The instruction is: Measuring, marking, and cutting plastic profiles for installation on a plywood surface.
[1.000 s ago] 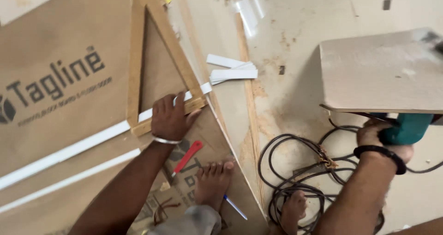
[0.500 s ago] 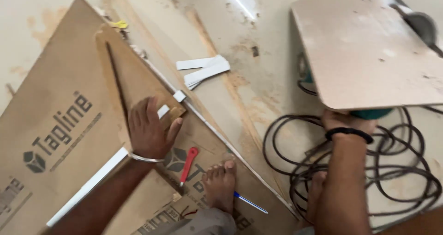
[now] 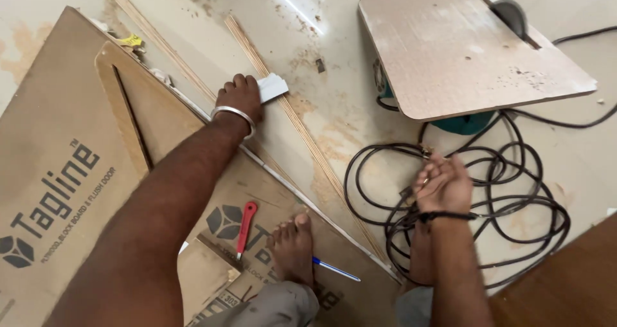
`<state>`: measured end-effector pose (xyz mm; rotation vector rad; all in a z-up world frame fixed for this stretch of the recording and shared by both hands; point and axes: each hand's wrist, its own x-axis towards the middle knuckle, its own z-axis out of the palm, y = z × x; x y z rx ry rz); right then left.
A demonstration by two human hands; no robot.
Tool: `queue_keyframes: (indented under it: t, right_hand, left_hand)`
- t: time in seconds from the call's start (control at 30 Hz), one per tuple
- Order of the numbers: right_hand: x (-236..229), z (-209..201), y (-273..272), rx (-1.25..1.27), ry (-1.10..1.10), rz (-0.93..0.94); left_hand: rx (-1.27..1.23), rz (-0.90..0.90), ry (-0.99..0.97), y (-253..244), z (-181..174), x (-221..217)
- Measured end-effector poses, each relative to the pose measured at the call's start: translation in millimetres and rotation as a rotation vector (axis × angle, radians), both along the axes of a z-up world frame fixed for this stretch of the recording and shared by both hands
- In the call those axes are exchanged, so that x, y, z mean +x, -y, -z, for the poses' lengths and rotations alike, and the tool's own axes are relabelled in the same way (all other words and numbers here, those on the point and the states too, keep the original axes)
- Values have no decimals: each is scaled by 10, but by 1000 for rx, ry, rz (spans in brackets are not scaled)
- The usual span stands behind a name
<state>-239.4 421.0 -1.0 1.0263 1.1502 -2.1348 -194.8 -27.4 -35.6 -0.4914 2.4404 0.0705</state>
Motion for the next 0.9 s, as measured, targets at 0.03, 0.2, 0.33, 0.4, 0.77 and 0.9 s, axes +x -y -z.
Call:
queue_keyframes:
  t: [0.03, 0.2, 0.33, 0.4, 0.77, 0.9]
  right_hand:
    - [122, -5, 3, 52, 5, -24]
    - [624, 59, 168, 117, 80, -86]
    - [657, 19, 482, 90, 128, -205]
    - [605, -18, 604, 84, 108, -260]
    - [154, -137, 964, -31, -243, -527]
    - [138, -412, 1319, 16, -350, -640]
  left_hand:
    - [5, 16, -35, 47, 65, -9]
    - [50, 26, -84, 103, 109, -106]
    - [58, -43, -83, 37, 197, -207]
    - [54, -73, -82, 21, 201, -212]
    - [683, -301, 36, -488, -499, -190]
    - [1033, -498, 37, -739, -647, 22]
